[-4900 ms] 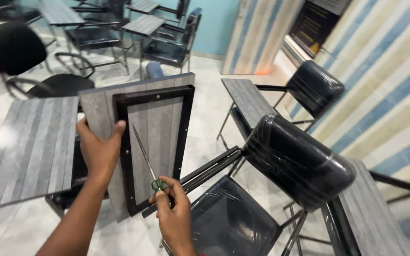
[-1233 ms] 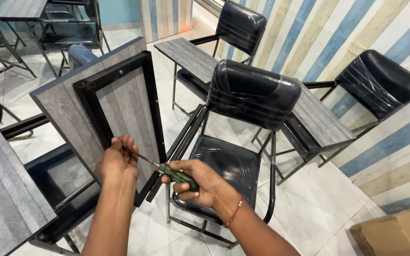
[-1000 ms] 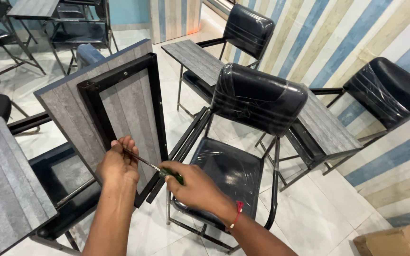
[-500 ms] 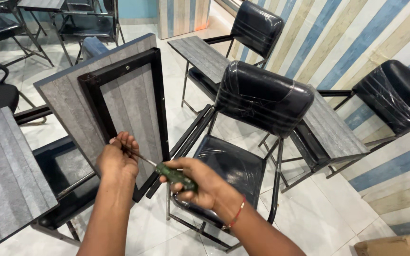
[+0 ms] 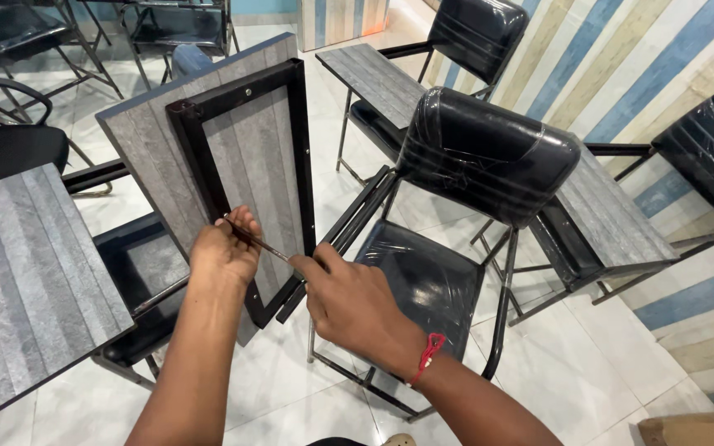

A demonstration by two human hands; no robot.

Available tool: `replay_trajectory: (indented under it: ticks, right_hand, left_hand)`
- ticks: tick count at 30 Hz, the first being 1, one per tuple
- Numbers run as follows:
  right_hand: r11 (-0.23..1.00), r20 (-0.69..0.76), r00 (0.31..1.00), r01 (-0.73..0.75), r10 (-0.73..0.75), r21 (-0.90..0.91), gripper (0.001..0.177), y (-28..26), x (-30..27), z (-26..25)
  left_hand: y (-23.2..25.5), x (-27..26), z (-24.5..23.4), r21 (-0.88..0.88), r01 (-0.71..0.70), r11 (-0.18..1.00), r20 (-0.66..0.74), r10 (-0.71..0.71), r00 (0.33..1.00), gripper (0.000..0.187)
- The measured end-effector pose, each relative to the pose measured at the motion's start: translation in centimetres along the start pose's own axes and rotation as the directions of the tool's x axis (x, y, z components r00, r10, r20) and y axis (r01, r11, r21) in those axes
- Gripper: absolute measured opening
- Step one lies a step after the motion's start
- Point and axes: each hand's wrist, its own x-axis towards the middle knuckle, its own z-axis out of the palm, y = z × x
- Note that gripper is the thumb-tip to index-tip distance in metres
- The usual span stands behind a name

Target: The person uses a screwdriver to tighten screws on the underside of a chair seat and then on the backrest frame. They manipulate the chair to access different screw locations and continue securing the components together.

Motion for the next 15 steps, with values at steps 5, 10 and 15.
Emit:
replay_trajectory:
  ticks: [5,10,15]
  right_hand:
    - [0.500,0.191,0.884,-0.406,0.427,0.765,0.035,1.0,0.4,0.8]
    - [-0.129,0.579,0.759,-0.569,0.297,0.812,0.027,3.2,0.5,2.2]
    - [0.731,0.119,0.963,-0.262,0.242,0.630,0.033,2.1,0.5,2.8]
  left_hand:
    - [-0.6,0.3,0.1,-0.027,-0.012,1.000,-0.060,0.010,0.998,0.038]
    - [-1.0,0.7,0.0,-0.039,-0.023,0.999,-0.080,0.019,0.997,0.038]
    - [-0.8,1.5,-0.2,-0.006,-0.013,1.000,-0.032,0.013,0.999,0.032]
